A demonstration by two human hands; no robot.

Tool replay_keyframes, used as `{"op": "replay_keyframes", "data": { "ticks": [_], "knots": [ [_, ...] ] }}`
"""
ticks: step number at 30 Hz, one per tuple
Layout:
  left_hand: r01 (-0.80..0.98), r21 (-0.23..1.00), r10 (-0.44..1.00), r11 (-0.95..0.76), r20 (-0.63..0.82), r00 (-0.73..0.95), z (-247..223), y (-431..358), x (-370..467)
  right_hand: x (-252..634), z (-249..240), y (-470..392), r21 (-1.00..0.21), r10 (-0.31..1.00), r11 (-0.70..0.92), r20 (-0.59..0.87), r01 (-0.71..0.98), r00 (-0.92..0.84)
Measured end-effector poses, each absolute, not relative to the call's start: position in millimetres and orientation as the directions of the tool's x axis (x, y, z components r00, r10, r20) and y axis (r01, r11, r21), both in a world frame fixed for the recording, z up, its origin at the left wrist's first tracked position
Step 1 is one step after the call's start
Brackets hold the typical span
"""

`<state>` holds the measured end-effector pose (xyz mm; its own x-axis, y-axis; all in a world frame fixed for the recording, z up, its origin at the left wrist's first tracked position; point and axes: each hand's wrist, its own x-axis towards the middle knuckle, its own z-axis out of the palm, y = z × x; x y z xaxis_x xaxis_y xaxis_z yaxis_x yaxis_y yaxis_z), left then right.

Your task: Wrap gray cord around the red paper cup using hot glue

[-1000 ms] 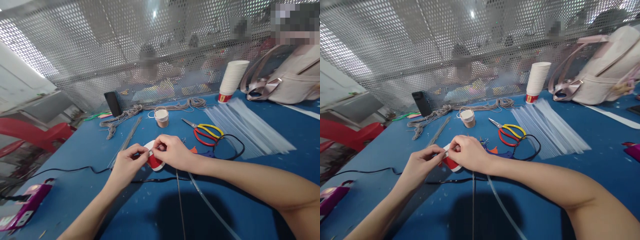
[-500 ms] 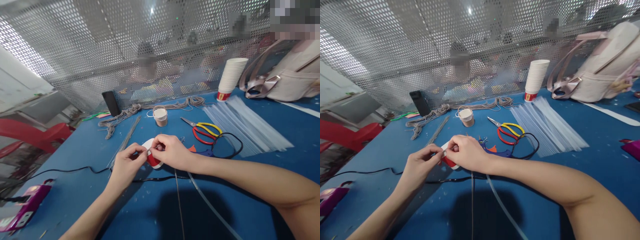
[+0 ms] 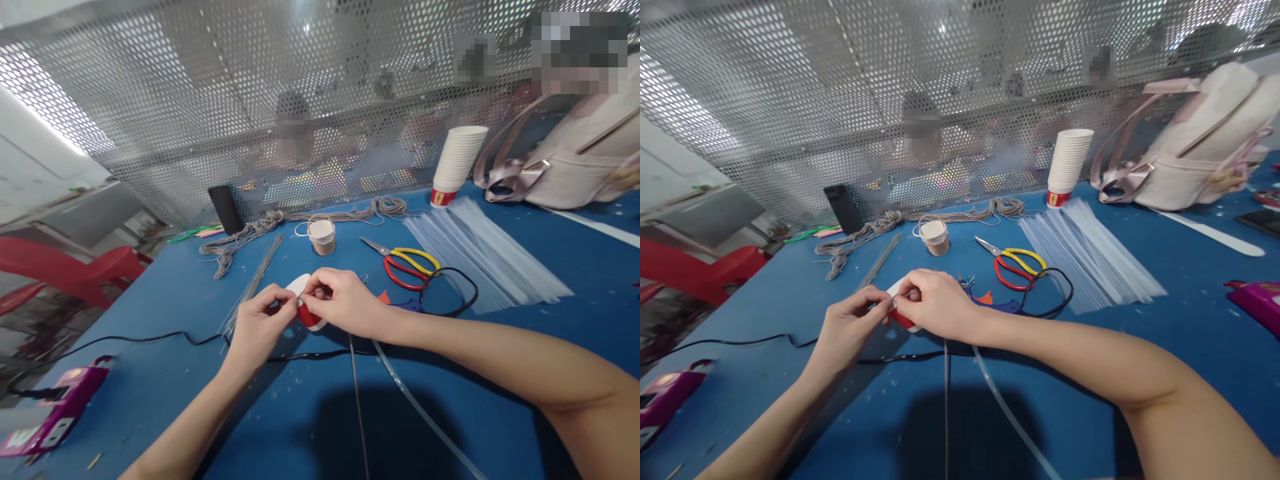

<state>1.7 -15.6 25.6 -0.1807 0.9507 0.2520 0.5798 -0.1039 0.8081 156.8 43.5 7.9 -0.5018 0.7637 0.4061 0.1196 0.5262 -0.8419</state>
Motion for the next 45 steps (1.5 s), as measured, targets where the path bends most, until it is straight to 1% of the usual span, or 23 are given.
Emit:
{"op": "replay_keyframes", "data": {
  "ticks": [4,5,7,8,9,10,12,14,17,19,21,26,29,31,33,34,35,36,37,38,40,41,45],
  "knots": [
    [0.561,0.823,0.939,-0.085,0.255,-0.232,24,-13,1,169,17,32,-0.832,0.735,0.537,0.379,0.14,-0.562],
    [0.553,0.829,0.936,-0.088,0.259,-0.238,23,-12,0,174,19,26,-0.815,0.72,0.556,0.371,0.166,-0.587],
    [0.531,0.841,0.933,-0.102,0.266,-0.242,22,-12,-1,184,23,12,-0.75,0.638,0.631,0.355,0.199,-0.683],
    [0.521,0.846,0.932,-0.109,0.27,-0.242,21,-11,-2,189,25,5,-0.683,0.557,0.705,0.364,0.193,-0.746],
    [0.514,0.85,0.931,-0.117,0.273,-0.241,21,-11,-3,194,25,-1,-0.586,0.439,0.794,0.37,0.161,-0.819],
    [0.51,0.851,0.93,-0.126,0.28,-0.238,21,-11,-3,200,25,-5,-0.477,0.353,0.866,0.367,0.152,-0.861],
    [0.508,0.849,0.925,-0.147,0.299,-0.232,21,-12,-3,210,23,-6,-0.303,0.307,0.932,0.376,0.197,-0.874],
    [0.506,0.845,0.916,-0.173,0.327,-0.233,22,-12,-3,220,18,2,-0.215,0.371,0.926,0.378,0.309,-0.848],
    [0.507,0.839,0.903,-0.196,0.357,-0.241,25,-13,-1,233,9,21,-0.167,0.569,0.822,0.291,0.544,-0.769],
    [0.514,0.837,0.906,-0.185,0.348,-0.24,26,-13,-1,240,3,30,-0.21,0.647,0.761,0.184,0.613,-0.74],
    [0.503,0.843,0.909,-0.19,0.345,-0.235,26,-14,-1,244,-2,35,-0.258,0.656,0.746,0.124,0.614,-0.745],
    [0.464,0.867,0.922,-0.182,0.314,-0.226,23,-13,3,246,-18,40,-0.232,0.599,0.796,0.17,0.559,-0.783],
    [0.415,0.895,0.926,-0.162,0.283,-0.25,19,-11,6,246,-26,45,-0.285,0.579,0.81,0.243,0.513,-0.778],
    [0.37,0.917,0.925,-0.149,0.261,-0.275,15,-11,6,248,-26,48,-0.404,0.589,0.8,0.387,0.443,-0.71],
    [0.348,0.926,0.92,-0.149,0.259,-0.294,11,-12,5,249,-22,50,-0.621,0.671,0.718,0.498,0.315,-0.549],
    [0.343,0.927,0.919,-0.15,0.259,-0.299,9,-13,5,250,-19,49,-0.743,0.736,0.635,0.498,0.213,-0.459],
    [0.338,0.929,0.918,-0.151,0.259,-0.301,8,-13,4,249,-15,48,-0.848,0.802,0.522,0.453,0.089,-0.389],
    [0.335,0.93,0.918,-0.153,0.259,-0.301,7,-14,3,248,-11,46,-0.917,0.853,0.396,0.383,-0.038,-0.354],
    [0.33,0.931,0.917,-0.157,0.261,-0.3,6,-15,2,246,-7,44,-0.95,0.884,0.281,0.311,-0.136,-0.348],
    [0.328,0.931,0.917,-0.163,0.266,-0.298,6,-16,2,243,-3,40,-0.964,0.9,0.188,0.246,-0.189,-0.359],
    [0.333,0.927,0.915,-0.174,0.278,-0.293,6,-18,1,237,3,32,-0.982,0.908,0.077,0.141,-0.173,-0.394],
    [0.345,0.922,0.912,-0.177,0.285,-0.294,6,-19,1,234,5,27,-0.987,0.909,0.059,0.115,-0.15,-0.4],
    [0.414,0.895,0.906,-0.165,0.304,-0.296,7,-22,2,230,11,9,-0.996,0.892,0.057,0.085,-0.075,-0.444]
  ]
}}
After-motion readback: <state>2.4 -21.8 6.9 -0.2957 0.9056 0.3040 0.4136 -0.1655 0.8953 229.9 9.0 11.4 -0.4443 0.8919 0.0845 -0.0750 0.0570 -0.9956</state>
